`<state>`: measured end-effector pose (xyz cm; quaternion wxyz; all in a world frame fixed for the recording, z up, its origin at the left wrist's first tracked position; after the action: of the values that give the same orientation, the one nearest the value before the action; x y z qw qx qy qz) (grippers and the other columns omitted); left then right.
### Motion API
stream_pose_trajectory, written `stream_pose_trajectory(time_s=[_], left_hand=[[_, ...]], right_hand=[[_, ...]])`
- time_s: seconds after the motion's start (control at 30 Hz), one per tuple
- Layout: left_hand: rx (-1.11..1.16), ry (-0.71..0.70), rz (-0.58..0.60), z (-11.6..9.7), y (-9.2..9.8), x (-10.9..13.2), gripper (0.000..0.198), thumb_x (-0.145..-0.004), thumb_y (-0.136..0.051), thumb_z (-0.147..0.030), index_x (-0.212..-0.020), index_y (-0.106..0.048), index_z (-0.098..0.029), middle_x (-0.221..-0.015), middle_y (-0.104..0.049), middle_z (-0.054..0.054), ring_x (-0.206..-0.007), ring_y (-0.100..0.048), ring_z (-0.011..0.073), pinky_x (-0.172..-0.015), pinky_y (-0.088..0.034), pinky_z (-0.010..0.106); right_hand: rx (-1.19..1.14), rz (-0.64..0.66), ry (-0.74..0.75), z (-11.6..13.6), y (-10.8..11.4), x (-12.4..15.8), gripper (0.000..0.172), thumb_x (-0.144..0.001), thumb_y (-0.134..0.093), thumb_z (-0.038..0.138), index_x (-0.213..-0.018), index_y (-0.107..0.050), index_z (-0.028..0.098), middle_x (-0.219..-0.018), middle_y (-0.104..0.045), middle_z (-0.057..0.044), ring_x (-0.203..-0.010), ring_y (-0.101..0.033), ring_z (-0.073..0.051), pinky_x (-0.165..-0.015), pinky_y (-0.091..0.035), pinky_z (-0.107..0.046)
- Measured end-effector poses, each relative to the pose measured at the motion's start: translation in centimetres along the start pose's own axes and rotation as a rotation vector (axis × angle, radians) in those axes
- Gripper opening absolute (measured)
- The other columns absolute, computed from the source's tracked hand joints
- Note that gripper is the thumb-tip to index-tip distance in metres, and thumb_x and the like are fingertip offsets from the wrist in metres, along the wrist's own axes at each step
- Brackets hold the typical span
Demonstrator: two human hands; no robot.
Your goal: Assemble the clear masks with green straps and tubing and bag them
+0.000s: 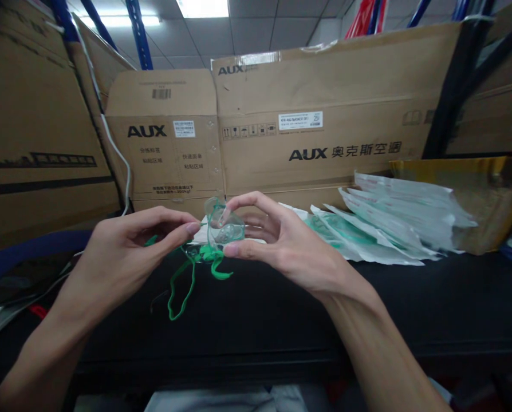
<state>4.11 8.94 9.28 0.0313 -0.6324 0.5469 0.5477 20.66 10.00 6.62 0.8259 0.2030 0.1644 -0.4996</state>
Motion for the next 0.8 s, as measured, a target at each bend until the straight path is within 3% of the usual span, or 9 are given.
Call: stream_pose_trajectory(time_s=[0.53,0.8], left_hand=[[-0.053,-0.057,0.046,-0.39,-0.29,0.04,0.026,-0.092,-0.064,-0.046,-0.096,-0.078,-0.025,-0.093,-0.077,-0.001,-0.082,-0.069,0.0161,-0.072,-0.049,0.024],[0.018,-0.082,-0.013,-0.59,0.02,0.3,0.021,-0.089,-0.07,-0.043,-0.101,-0.08,-0.029,-0.094,-0.079,-0.003,-0.083,-0.072,0.0177,-0.076,-0.054,0.024]], right_hand=[[0.042,0.063,0.029,-0.04,-0.49,0.17,0.04,-0.081,-0.08,0.022,-0.115,-0.059,0.026,-0.121,-0.068,-0.004,-0.115,-0.066,-0.022,-0.098,-0.054,-0.036],[0.048,0.077,0.054,0.33,-0.74,0.04,0.038,-0.078,-0.082,0.016,-0.111,-0.063,0.023,-0.115,-0.068,-0.002,-0.107,-0.068,-0.02,-0.086,-0.058,-0.031]])
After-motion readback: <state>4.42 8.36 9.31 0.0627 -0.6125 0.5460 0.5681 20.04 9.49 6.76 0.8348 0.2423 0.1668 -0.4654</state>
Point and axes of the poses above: each hand's wrist, its own x-axis away from the middle knuckle, its own y-axis out of the back of the hand, z = x × y, the point moved 10 cm from there along -x, towards the middle knuckle
